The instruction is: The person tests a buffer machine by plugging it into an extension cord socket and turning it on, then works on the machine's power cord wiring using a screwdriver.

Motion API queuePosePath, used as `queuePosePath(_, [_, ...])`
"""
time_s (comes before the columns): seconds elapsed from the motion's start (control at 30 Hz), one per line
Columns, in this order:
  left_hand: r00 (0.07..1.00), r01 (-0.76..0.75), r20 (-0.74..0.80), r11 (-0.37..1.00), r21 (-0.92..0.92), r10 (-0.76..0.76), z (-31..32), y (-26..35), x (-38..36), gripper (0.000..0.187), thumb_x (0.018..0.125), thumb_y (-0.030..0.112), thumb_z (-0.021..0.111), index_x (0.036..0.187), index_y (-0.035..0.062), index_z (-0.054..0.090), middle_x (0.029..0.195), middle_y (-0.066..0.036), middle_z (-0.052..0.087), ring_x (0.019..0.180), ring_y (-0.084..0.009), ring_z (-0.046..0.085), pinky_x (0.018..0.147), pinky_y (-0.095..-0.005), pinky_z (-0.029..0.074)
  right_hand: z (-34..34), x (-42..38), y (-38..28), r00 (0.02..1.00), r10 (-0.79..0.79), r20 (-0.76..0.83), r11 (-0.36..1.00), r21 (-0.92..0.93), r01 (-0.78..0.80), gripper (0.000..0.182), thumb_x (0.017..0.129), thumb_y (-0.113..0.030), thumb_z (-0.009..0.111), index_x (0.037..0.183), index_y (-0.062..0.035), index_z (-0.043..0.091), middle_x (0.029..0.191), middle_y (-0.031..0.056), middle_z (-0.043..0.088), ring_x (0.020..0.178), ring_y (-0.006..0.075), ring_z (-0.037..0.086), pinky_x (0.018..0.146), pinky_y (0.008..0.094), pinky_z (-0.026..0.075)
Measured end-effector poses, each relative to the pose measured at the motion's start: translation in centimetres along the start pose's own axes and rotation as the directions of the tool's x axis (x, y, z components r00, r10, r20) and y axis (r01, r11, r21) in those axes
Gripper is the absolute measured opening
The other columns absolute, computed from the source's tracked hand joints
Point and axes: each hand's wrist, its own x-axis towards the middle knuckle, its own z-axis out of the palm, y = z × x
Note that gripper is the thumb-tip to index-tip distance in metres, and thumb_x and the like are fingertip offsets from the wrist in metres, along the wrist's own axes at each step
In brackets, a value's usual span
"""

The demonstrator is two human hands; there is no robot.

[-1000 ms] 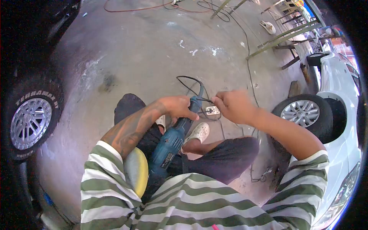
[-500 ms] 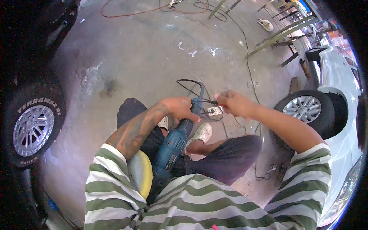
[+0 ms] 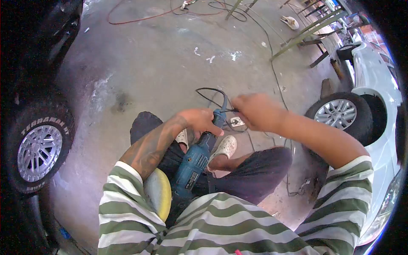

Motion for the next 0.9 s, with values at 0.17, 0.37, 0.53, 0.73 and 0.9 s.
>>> queuePosePath(0.17, [0.999, -0.021, -0.025, 0.999, 0.047, 0.023, 0.1, 0.1, -0.3, 0.061, 0.075, 0.054, 0.070, 0.088, -0.0064, 0.069, 0.076, -0.015, 0.069, 0.062, -0.0223, 0.069, 0.059, -0.0368, 0.054, -0.3, -0.1, -0.4, 0.957, -0.245, 0.155, 0.892, -0.351, 0.285, 0.031, 0.091, -0.030, 0.056, 0.100, -0.0018, 0.061, 0.072, 0.0128, 0.059, 0.063, 0.0278, 0.059, 0.064, 0.0426, 0.046])
queuePosePath(0.37, [0.998, 0.053, 0.027, 0.998, 0.040, -0.054, 0.0, -0.6, 0.1, 0.060, 0.074, 0.053, 0.072, 0.089, -0.0052, 0.068, 0.077, -0.014, 0.069, 0.061, -0.0221, 0.069, 0.055, -0.0355, 0.053, 1.8, 0.5, 0.7, 0.689, 0.409, 0.599, 0.482, 0.499, -0.720, 0.027, 0.088, -0.029, 0.059, 0.093, -0.0025, 0.060, 0.068, 0.0130, 0.059, 0.067, 0.0306, 0.063, 0.064, 0.0458, 0.048])
queuePosePath(0.53, [0.999, 0.043, 0.026, 0.997, -0.063, -0.041, 0.0, 0.3, -0.2, 0.062, 0.073, 0.052, 0.074, 0.091, -0.0067, 0.066, 0.080, -0.014, 0.068, 0.060, -0.0241, 0.068, 0.055, -0.0366, 0.053, 0.8, 1.3, 0.1, 0.886, -0.461, 0.052, 0.778, -0.457, 0.432, 0.028, 0.091, -0.031, 0.056, 0.095, -0.0037, 0.063, 0.067, 0.0138, 0.062, 0.068, 0.0335, 0.064, 0.061, 0.0450, 0.048])
queuePosePath(0.73, [0.998, 0.054, 0.003, 0.989, 0.135, -0.055, -0.3, 0.7, -0.2, 0.068, 0.073, 0.053, 0.074, 0.095, -0.0109, 0.064, 0.081, -0.017, 0.068, 0.062, -0.0254, 0.068, 0.059, -0.0382, 0.054, -1.5, 1.7, -0.5, 0.814, 0.247, 0.525, 0.892, 0.206, -0.403, 0.017, 0.087, -0.022, 0.058, 0.089, -0.0054, 0.062, 0.078, 0.0175, 0.064, 0.075, 0.0353, 0.064, 0.065, 0.0459, 0.049])
queuePosePath(0.9, [0.999, 0.034, -0.010, 0.998, 0.055, -0.033, 0.2, -0.2, 0.5, 0.073, 0.072, 0.058, 0.071, 0.085, -0.0130, 0.065, 0.075, -0.018, 0.067, 0.063, -0.0271, 0.068, 0.062, -0.0372, 0.053, 0.0, 1.2, -0.3, 0.981, -0.193, 0.007, 0.957, -0.217, 0.190, 0.028, 0.090, -0.029, 0.059, 0.084, -0.0013, 0.064, 0.071, 0.0175, 0.063, 0.073, 0.0352, 0.064, 0.064, 0.0450, 0.048])
